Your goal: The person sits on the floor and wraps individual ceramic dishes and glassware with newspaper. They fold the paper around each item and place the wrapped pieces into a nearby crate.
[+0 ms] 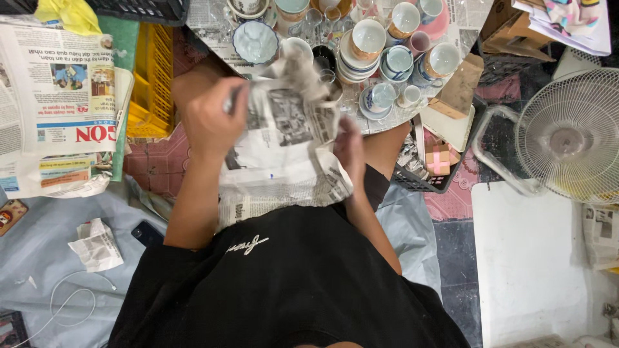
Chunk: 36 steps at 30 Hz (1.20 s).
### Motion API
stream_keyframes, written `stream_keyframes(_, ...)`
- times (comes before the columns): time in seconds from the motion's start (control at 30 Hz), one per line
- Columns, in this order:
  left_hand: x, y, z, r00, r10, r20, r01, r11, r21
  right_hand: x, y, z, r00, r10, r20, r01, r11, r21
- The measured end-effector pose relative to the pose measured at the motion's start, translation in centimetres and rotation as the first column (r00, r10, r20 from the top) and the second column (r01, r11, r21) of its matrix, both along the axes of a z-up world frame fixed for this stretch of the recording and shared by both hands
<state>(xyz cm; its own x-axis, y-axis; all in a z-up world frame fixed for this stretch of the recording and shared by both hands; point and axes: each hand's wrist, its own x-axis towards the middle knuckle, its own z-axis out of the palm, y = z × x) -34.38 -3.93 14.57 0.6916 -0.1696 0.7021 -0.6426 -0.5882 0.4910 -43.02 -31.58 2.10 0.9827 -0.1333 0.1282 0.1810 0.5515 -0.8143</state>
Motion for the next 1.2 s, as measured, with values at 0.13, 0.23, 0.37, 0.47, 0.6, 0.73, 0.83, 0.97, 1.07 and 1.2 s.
stream_keyframes(0.13, -1.9, -2.3, 1.7, 0.988, -0.112, 0.108, 0.1, 0.989, 0.108, -1.4, -0.3, 6.5, 0.973, -0.009, 0.231, 0.101, 0.915, -0.39)
stream_keyframes(0.23, -3.1, -2.9, 3.5, 0.97, -0.194, 0.149, 0.184, 0.98, 0.081, -1.1, -0.7, 7.2, 0.958, -0.14, 0.249, 0.276, 0.684, -0.676)
stream_keyframes(0.37, -2.7, -3.0, 4.0, 0.95, -0.27, 0.158, 0.271, 0.962, 0.015, 0.6, -2.9, 4.5, 0.842, -0.442, 0.31, 0.538, 0.64, -0.549)
stream_keyframes(0.47, -1.8, -2.5, 3.2, 0.97, -0.243, 0.005, 0.238, 0.949, -0.209, 1.3, -5.5, 3.3, 0.855, -0.497, 0.152, 0.509, 0.741, -0.439)
stream_keyframes(0.6, -0.6, -1.2, 2.4, 0.945, -0.159, -0.287, 0.083, 0.963, -0.258, 2.2, -7.4, 2.4, 0.863, -0.487, 0.132, 0.495, 0.764, -0.414)
stream_keyframes(0.73, 0.6, -1.5, 3.2, 0.922, -0.234, -0.309, 0.17, 0.961, -0.22, 2.1, -5.4, 3.8, 0.823, -0.516, 0.239, 0.565, 0.697, -0.442)
stream_keyframes(0.83, 1.6, -1.5, 5.7, 0.942, -0.333, -0.037, 0.334, 0.942, 0.033, 2.3, -4.6, 5.6, 0.847, -0.4, 0.349, 0.531, 0.653, -0.54)
stream_keyframes(0.97, 2.5, -2.0, 7.0, 0.893, -0.444, -0.071, 0.447, 0.861, 0.241, 2.7, -5.0, 6.4, 0.856, -0.392, 0.337, 0.514, 0.583, -0.629)
stream_keyframes(1.07, 3.4, -2.3, 6.5, 0.826, -0.252, -0.503, 0.368, 0.919, 0.143, 3.3, -6.0, 5.9, 0.809, -0.487, 0.33, 0.584, 0.594, -0.554)
stream_keyframes(1.2, 3.8, -2.5, 4.8, 0.858, -0.395, -0.327, 0.416, 0.909, -0.006, 3.4, -5.8, 5.5, 0.797, -0.5, 0.339, 0.601, 0.601, -0.527)
